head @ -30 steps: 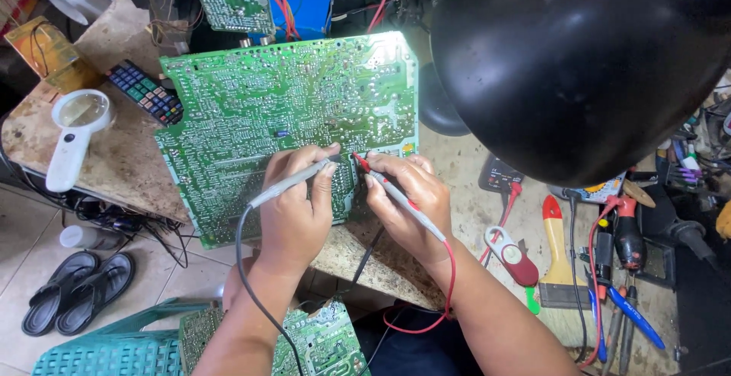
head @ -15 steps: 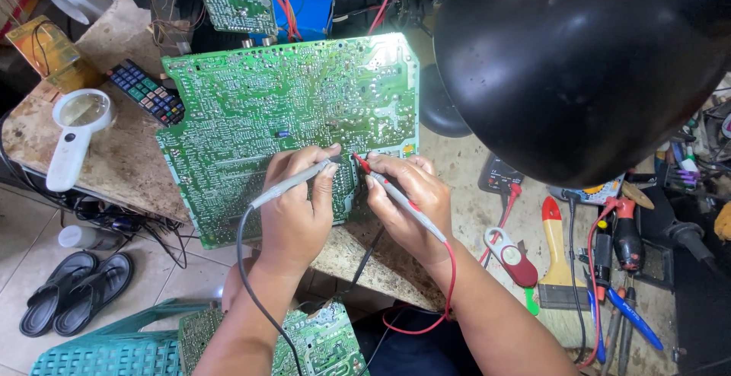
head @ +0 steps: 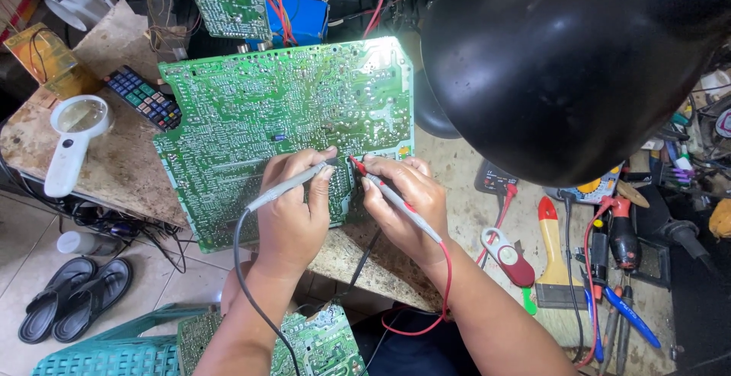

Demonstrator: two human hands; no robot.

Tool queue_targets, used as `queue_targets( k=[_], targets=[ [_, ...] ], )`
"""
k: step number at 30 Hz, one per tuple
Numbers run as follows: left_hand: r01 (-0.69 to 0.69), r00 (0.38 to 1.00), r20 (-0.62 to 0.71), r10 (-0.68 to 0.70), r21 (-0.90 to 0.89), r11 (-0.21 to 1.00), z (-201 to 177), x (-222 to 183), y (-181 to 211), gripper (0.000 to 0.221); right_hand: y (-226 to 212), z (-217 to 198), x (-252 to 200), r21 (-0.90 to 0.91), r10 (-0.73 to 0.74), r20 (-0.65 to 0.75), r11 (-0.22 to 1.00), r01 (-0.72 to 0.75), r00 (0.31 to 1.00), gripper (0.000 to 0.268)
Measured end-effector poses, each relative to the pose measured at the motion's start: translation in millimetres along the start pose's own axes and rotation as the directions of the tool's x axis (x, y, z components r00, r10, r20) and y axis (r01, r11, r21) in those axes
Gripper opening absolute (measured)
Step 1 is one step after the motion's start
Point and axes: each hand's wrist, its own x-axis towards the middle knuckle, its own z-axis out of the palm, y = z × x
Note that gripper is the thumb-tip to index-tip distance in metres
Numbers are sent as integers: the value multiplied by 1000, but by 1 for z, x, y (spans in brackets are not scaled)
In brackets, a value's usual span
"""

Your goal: Measuring electrical values of components on a circuit board using a multimeter.

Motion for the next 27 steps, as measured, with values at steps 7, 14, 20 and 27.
queue_targets(
  k=[7,14,20,27],
  targets=[
    [-2,1000,6,2,12,1000,-2,0,1,6,-1,-1,1,-4,-6,-6,1000,6,1000,14],
    [-21,1000,15,20,31,999,1,1,2,4,0,-1,2,-16,-23,-36,1000,23,999,12],
    [0,1000,17,-1,48,999,1,0,2,4,1,0,1,3,-30,-36,1000,30,999,12],
    [-11,1000,12,11,22,1000,2,-1,-1,4,3,-1,1,8,-40,-28,999,40,999,13]
  ],
)
